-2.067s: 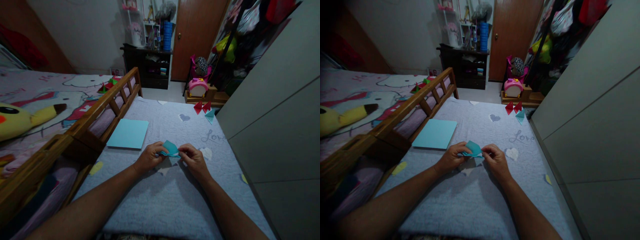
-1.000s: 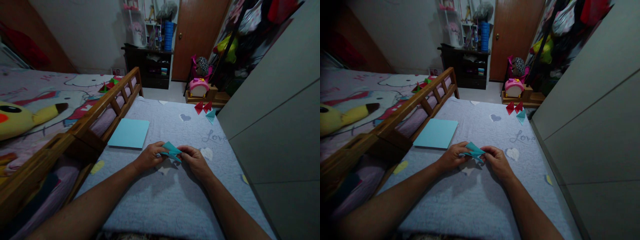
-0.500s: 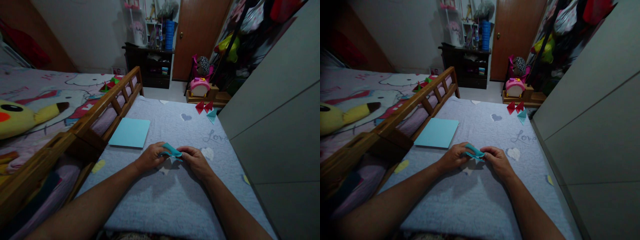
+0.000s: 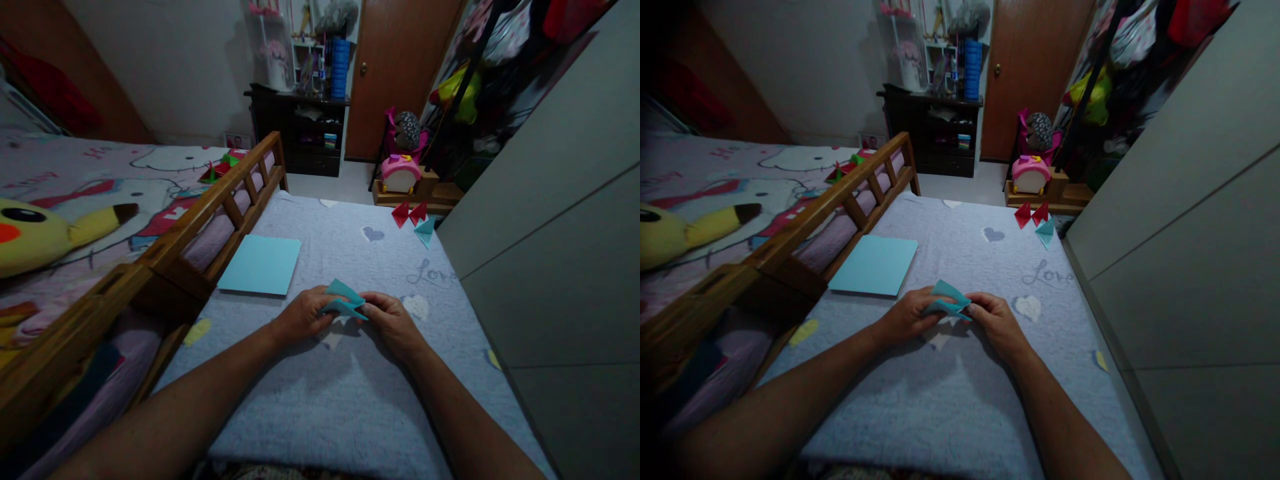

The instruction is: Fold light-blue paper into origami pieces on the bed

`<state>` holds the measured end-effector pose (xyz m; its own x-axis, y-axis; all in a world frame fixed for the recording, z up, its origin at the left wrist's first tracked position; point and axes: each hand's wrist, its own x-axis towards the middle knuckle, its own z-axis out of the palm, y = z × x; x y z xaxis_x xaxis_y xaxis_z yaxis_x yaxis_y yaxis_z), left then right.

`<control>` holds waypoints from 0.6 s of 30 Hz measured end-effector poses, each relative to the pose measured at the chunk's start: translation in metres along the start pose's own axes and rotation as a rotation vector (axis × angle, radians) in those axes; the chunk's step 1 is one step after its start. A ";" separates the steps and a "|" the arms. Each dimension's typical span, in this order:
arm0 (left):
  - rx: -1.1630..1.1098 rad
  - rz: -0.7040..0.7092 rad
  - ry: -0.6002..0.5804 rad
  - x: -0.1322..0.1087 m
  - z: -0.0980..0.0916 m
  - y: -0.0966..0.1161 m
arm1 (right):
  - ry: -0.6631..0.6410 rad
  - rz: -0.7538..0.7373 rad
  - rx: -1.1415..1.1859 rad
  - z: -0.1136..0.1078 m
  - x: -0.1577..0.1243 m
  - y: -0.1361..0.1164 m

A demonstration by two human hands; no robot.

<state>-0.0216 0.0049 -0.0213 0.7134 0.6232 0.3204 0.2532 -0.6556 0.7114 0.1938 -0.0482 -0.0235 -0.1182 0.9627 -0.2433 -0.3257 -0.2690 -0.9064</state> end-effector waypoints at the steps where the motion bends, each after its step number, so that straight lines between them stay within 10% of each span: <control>1: 0.001 0.007 -0.002 0.000 0.000 0.000 | 0.000 0.001 0.009 0.000 0.000 0.000; 18: 0.022 0.038 -0.005 -0.001 0.000 -0.001 | -0.003 0.027 0.059 0.003 0.001 0.000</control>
<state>-0.0222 0.0044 -0.0223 0.7264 0.5951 0.3438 0.2397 -0.6882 0.6848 0.1906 -0.0476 -0.0224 -0.1303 0.9550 -0.2665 -0.3773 -0.2964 -0.8774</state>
